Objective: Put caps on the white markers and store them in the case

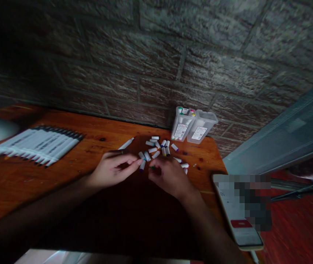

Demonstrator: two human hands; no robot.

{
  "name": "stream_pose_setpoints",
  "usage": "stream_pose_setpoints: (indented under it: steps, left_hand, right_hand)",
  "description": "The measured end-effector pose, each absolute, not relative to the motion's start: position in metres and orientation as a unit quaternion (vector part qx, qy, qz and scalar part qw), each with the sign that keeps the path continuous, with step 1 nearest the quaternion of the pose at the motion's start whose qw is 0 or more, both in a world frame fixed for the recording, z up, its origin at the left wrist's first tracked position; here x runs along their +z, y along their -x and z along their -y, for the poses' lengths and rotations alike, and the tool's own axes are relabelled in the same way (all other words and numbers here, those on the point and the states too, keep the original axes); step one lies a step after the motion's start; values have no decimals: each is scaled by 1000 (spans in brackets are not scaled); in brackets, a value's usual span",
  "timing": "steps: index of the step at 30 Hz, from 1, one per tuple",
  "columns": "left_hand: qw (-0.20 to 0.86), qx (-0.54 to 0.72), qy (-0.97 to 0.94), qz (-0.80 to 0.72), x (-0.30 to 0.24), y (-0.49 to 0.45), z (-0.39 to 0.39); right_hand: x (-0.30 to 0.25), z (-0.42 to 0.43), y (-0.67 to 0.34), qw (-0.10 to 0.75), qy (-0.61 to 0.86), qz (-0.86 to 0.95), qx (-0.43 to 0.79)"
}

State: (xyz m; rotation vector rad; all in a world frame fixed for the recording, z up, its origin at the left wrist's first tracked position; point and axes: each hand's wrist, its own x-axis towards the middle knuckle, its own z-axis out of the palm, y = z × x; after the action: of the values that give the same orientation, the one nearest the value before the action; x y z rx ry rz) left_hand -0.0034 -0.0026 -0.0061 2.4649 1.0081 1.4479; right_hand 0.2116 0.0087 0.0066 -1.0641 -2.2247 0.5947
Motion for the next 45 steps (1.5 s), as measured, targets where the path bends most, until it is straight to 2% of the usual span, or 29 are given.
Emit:
stream_pose_setpoints:
  steps: [3,15,18,21,24,29,37,45]
  left_hand:
    - [48,480,-812,-329,-5,3,3]
    - [61,475,-813,-332,-7,3,2]
    - [64,479,-809,-336,-8,4,2]
    - [70,481,-805,-341,-10,5,1]
    - [72,482,-804,-341,-10,5,2]
    - [71,484,-803,-341,-10,5,2]
    - [65,486,-803,-340,-10,4,2]
    - [51,500,-801,-326,-9,3,2]
  right_hand:
    - [3,-8,-209,253,377,867,205]
    - [1,-12,-214,272,370,858,231]
    - [5,-12,-215,342,380,804,304]
    - [13,-13,-219,446,405,666,440]
    - [18,-13,-220,487,379,564,549]
    - [15,-8,-210,482,328,530,616]
    - [17,-5,-207,478,313,516,638]
    - [16,-7,-202,443,287,393,753]
